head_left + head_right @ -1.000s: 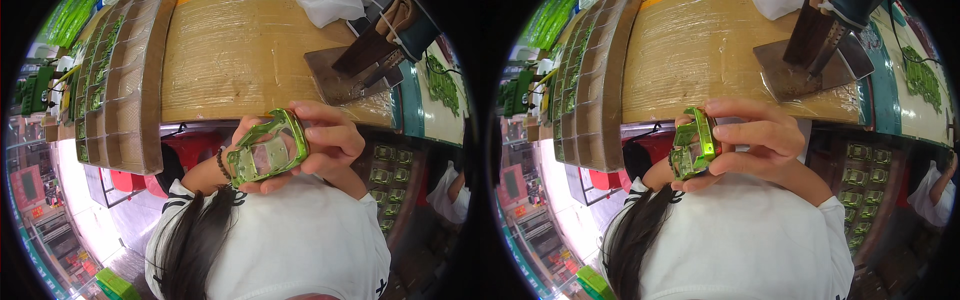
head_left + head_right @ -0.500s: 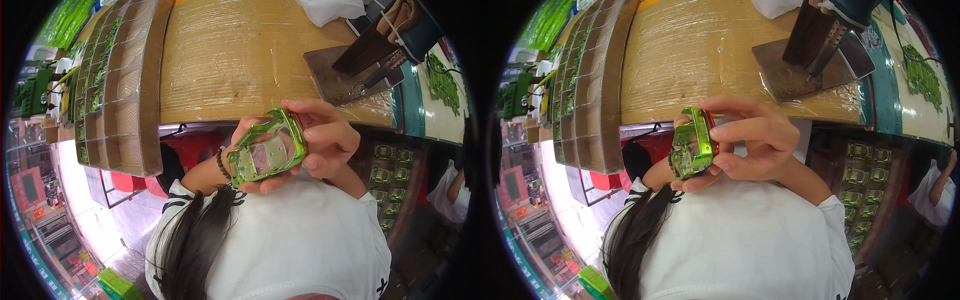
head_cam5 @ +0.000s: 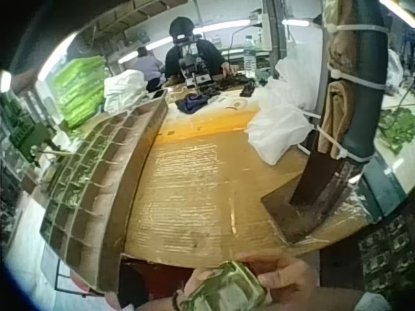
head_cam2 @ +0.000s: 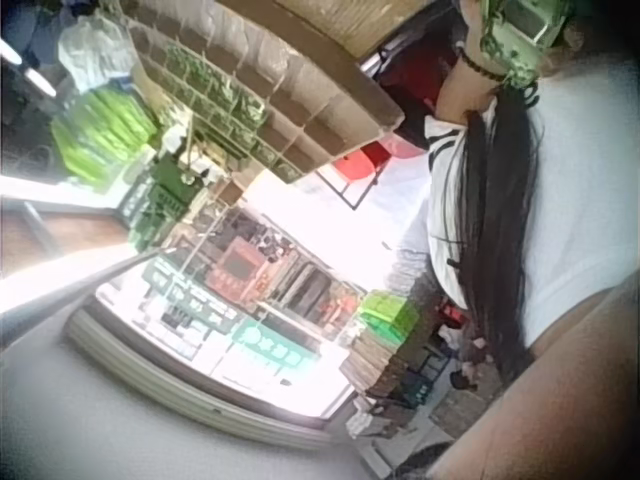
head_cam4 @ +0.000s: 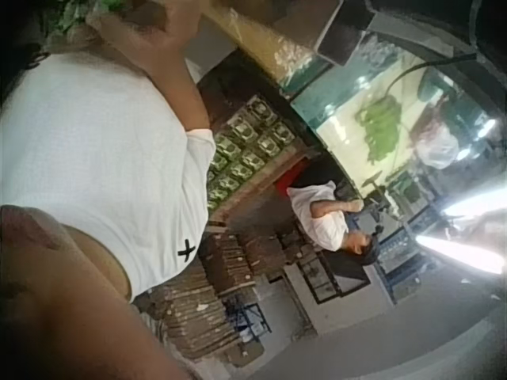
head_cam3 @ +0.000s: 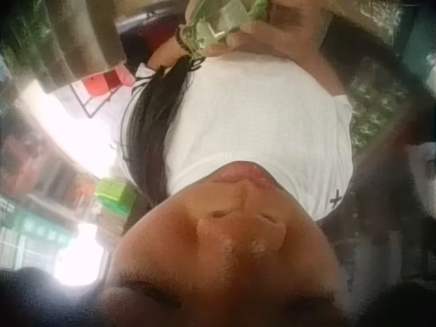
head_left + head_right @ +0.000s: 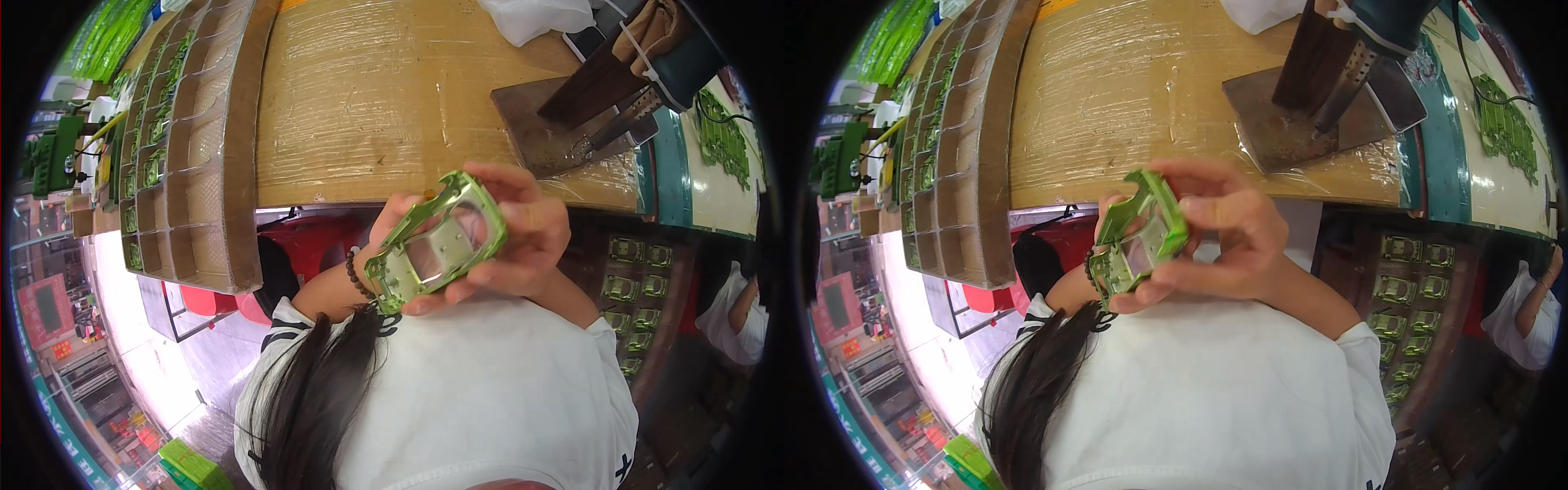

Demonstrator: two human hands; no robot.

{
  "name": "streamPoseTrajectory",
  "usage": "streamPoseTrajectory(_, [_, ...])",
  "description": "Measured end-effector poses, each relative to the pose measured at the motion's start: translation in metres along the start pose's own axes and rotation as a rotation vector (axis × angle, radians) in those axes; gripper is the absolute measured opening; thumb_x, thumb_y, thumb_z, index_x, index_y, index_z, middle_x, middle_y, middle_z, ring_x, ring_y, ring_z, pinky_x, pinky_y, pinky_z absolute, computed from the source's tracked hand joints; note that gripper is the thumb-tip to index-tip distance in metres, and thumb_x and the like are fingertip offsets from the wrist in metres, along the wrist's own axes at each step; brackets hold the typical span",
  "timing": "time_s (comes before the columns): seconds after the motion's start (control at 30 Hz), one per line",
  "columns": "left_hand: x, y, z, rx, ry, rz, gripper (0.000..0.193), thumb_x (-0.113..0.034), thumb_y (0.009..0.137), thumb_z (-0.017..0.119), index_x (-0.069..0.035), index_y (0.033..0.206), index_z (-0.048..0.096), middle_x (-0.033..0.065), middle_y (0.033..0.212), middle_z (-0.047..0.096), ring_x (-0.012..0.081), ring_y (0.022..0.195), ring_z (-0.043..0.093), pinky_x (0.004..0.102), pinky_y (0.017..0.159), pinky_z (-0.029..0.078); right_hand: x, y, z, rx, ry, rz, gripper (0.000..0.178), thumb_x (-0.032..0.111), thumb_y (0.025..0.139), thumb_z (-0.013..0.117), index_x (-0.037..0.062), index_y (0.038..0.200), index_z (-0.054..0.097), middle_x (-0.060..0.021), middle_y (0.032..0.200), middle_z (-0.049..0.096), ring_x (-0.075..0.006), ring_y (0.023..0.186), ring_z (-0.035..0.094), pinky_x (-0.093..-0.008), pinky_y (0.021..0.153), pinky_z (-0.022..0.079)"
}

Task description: The person repeatedly picks up green translucent plastic frames from a cardboard tray, inserts a small red piece into each frame, and places the assembled unit into a vertical press machine. The person then removes the processed frame and places it into a separate tray on the right side of the table.

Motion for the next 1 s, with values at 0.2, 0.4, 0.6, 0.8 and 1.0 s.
streamPoseTrajectory(0.2, [-0.002,0.019,0.003,-0.038,-0.049,0.023,0.064,-0.050,0.085,0.041,-0.001,0.124,0.033,0.0305,0.103,0.048,0.0305,0.067,0.059,0.0351,0.047,0.051,-0.010,-0.012,-0.016,-0.282,0.286,0.161,0.028,0.019,0.088,0.056,0.0022,0.109,0.049,-0.0320,0.125,0.040,-0.0357,0.116,0.045,-0.0435,0.091,0.043])
streamPoseTrajectory(0.4, [0.003,0.023,0.005,-0.017,-0.056,0.019,0.065,-0.051,0.085,0.041,0.002,0.122,0.032,0.0319,0.100,0.049,0.0294,0.060,0.060,0.0327,0.043,0.052,0.004,-0.006,-0.020,-0.296,0.318,0.218,0.028,0.007,0.080,0.064,-0.0018,0.105,0.055,-0.0297,0.120,0.047,-0.0327,0.110,0.051,-0.0395,0.090,0.044])
streamPoseTrajectory(0.6, [-0.002,0.004,0.016,-0.291,0.313,0.033,0.065,-0.048,0.083,0.046,0.004,0.119,0.037,0.0367,0.091,0.052,0.0294,0.055,0.060,0.0308,0.038,0.047,0.011,-0.011,-0.020,-0.250,0.356,0.205,0.042,0.002,0.071,0.072,-0.0058,0.108,0.053,-0.0292,0.115,0.051,-0.0318,0.106,0.054,-0.0398,0.089,0.045])
streamPoseTrajectory(0.8, [-0.014,0.003,0.039,-0.392,0.686,0.070,0.067,-0.040,0.077,0.056,0.006,0.121,0.037,0.0348,0.098,0.051,0.0337,0.072,0.059,0.0360,0.051,0.050,0.019,-0.010,-0.022,-0.281,0.378,0.202,0.050,0.002,0.066,0.076,-0.0062,0.109,0.053,-0.0282,0.113,0.052,-0.0301,0.105,0.055,-0.0382,0.091,0.044])
streamPoseTrajectory(1.0, [-0.020,0.006,0.061,-0.692,1.726,0.456,0.063,-0.020,0.073,0.068,0.002,0.124,0.039,0.0157,0.112,0.054,0.0199,0.097,0.055,0.0303,0.084,0.043,0.043,0.000,-0.023,-0.392,-0.006,0.130,0.046,-0.001,0.065,0.075,-0.0065,0.106,0.055,-0.0267,0.113,0.054,-0.0288,0.107,0.054,-0.0356,0.092,0.043])
Point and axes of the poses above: each hand's wrist, its own y-axis towards the middle knuckle, its own z-axis out of the palm, x = y × z, the point moved 4 cm from there along y, towards the middle knuckle
